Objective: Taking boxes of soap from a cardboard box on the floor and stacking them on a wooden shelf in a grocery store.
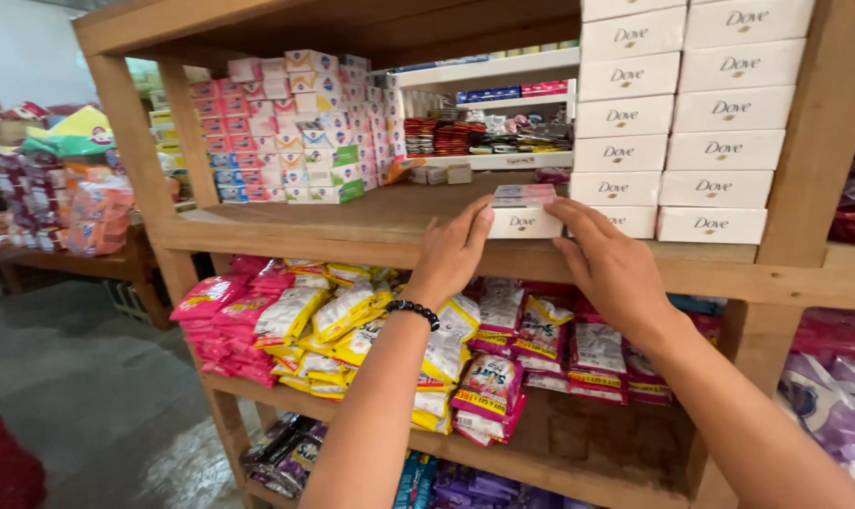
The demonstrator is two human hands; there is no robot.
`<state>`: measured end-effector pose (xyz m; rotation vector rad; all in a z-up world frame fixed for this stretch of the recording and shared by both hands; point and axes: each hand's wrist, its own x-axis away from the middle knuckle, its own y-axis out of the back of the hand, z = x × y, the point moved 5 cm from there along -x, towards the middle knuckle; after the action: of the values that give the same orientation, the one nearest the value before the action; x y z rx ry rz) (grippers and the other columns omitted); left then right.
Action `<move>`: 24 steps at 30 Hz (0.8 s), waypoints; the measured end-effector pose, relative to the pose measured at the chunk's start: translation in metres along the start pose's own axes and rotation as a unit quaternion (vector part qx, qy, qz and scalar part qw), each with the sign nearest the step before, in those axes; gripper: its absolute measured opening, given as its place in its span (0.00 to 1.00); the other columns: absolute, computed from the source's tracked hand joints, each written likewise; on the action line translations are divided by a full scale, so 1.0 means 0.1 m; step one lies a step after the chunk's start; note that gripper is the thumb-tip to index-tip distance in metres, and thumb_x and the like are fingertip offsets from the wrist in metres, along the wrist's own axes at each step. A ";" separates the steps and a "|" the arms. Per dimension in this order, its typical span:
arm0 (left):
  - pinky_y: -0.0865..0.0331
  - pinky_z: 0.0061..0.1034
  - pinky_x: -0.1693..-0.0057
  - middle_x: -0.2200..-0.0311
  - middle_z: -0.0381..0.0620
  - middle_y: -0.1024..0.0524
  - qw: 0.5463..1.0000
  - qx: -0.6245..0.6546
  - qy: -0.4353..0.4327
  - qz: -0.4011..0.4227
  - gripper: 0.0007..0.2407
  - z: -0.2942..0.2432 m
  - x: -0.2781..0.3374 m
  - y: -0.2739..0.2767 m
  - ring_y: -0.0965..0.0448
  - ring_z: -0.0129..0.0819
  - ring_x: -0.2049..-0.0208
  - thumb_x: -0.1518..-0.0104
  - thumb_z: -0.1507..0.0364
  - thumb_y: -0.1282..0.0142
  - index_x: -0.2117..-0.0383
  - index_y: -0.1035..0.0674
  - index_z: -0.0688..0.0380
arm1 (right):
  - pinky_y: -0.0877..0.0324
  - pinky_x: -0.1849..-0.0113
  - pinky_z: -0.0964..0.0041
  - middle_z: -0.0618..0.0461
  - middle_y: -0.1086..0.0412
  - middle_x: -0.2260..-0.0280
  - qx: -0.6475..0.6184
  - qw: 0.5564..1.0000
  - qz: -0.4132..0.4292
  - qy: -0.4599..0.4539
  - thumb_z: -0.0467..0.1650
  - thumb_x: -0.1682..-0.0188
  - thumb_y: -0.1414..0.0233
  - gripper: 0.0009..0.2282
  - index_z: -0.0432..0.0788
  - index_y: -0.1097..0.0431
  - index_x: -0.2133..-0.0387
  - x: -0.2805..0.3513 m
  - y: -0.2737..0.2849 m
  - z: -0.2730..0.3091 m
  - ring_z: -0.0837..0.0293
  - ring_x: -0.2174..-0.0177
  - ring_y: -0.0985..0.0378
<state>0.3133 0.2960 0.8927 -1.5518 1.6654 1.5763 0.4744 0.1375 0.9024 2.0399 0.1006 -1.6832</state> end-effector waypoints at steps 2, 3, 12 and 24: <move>0.50 0.55 0.34 0.56 0.57 0.18 1.000 -0.017 0.013 0.011 0.22 0.09 -0.03 -0.13 0.23 0.53 0.48 0.32 0.54 0.66 0.39 0.27 0.44 | 0.25 0.62 0.51 0.46 0.30 0.45 0.012 1.000 0.005 0.006 0.29 0.45 0.49 0.16 0.45 0.33 0.43 -0.01 0.01 0.00 0.39 0.60 0.21; 0.50 0.53 0.33 0.57 0.56 0.18 1.000 -0.024 0.017 0.004 0.22 0.13 -0.05 -0.17 0.22 0.52 0.49 0.32 0.54 0.68 0.39 0.27 0.43 | 0.25 0.65 0.50 0.47 0.30 0.44 0.033 0.999 0.041 -0.008 0.29 0.46 0.50 0.17 0.45 0.33 0.43 -0.03 -0.01 -0.02 0.39 0.64 0.21; 0.50 0.43 0.34 0.57 0.50 0.17 0.999 -0.027 0.034 -0.022 0.21 0.13 -0.08 -0.20 0.22 0.46 0.51 0.33 0.53 0.65 0.41 0.24 0.42 | 0.24 0.70 0.52 0.49 0.30 0.44 0.137 0.975 0.173 0.021 0.25 0.53 0.50 0.23 0.45 0.34 0.41 -0.25 0.01 -0.14 0.44 0.68 0.19; 0.48 0.39 0.36 0.59 0.47 0.16 0.997 -0.033 0.067 0.002 0.22 0.10 -0.14 -0.20 0.21 0.43 0.51 0.35 0.51 0.64 0.43 0.22 0.38 | 0.25 0.61 0.50 0.50 0.23 0.53 0.141 0.961 0.227 0.075 0.22 0.57 0.51 0.19 0.46 0.24 0.52 -0.50 0.03 -0.24 0.42 0.64 0.19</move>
<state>0.3312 0.3154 0.8927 -1.7244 1.7008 1.5754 0.4850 0.1566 0.9535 2.1773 -0.5487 -1.3117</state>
